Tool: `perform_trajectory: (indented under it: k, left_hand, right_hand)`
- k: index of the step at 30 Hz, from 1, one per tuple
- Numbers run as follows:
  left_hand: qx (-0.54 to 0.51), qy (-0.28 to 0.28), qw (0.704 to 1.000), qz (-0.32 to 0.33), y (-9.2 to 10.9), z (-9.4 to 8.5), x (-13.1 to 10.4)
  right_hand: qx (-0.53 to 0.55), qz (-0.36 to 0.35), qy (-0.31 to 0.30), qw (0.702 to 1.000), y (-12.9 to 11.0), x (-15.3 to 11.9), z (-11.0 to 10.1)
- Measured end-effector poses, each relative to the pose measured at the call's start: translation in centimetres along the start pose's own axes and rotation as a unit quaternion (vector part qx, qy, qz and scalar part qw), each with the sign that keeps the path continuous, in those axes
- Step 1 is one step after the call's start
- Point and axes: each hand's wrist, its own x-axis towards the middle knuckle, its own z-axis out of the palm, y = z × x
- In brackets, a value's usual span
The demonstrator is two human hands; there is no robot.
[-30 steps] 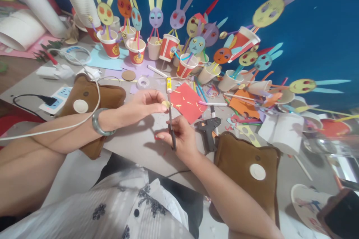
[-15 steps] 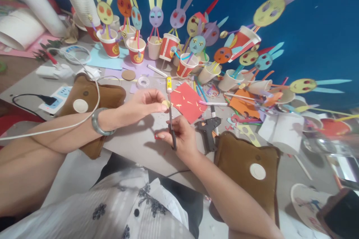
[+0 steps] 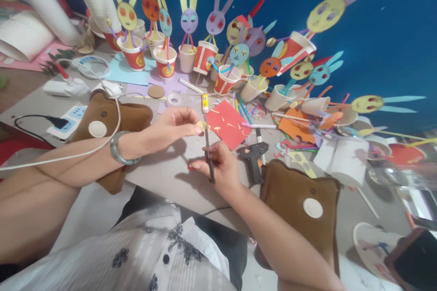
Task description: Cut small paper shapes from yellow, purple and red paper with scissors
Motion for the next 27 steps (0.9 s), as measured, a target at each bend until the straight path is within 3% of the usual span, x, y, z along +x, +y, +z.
perform_trajectory:
  k: [27]
  left_hand:
    - [-0.008,0.020,1.000,0.012,0.21,0.14,-0.07]
  right_hand:
    - [-0.013,-0.008,0.013,1.000,-0.06,-0.19,0.11]
